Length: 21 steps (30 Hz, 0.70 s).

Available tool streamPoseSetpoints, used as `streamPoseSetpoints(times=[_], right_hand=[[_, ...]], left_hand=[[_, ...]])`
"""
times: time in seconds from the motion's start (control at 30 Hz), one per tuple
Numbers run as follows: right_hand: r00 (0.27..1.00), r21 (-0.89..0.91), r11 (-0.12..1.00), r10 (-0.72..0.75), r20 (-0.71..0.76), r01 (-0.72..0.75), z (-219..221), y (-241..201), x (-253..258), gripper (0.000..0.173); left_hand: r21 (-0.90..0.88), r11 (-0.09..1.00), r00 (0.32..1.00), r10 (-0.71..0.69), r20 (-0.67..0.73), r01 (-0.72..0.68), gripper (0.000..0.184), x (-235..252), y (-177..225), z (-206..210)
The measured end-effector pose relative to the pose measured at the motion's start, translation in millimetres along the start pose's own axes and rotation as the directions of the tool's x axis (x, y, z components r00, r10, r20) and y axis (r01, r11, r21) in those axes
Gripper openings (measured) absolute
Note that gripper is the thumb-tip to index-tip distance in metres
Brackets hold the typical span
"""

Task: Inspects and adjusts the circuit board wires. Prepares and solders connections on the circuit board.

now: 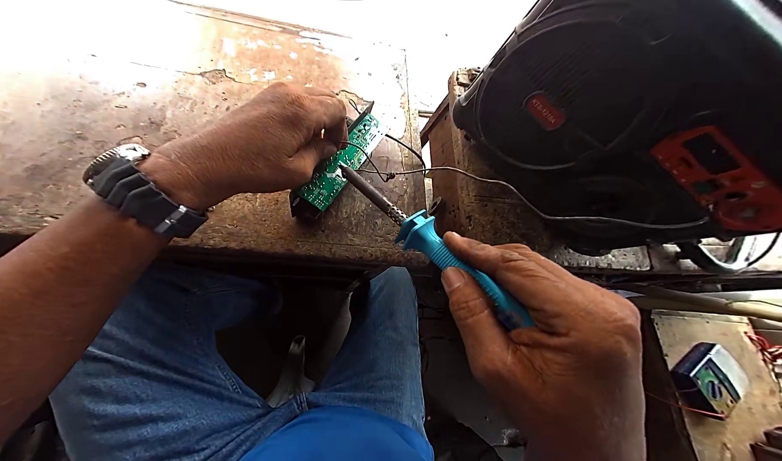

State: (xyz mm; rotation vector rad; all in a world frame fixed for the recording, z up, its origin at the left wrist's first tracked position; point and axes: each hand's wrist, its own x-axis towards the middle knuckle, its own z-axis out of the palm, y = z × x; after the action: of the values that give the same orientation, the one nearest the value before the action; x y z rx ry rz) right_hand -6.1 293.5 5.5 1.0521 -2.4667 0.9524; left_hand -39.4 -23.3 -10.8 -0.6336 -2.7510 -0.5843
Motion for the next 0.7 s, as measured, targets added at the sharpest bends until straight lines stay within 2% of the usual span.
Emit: streamPoseSetpoints(times=[0.7], right_hand=[[1.0, -0.028, 1.0, 0.014, 0.011, -0.014, -1.7, -2.3, 2.3, 0.027]], left_hand=[[-0.039, 0.999, 0.998, 0.026, -0.058, -0.029, 0.017, -1.6, 1.3, 6.5]])
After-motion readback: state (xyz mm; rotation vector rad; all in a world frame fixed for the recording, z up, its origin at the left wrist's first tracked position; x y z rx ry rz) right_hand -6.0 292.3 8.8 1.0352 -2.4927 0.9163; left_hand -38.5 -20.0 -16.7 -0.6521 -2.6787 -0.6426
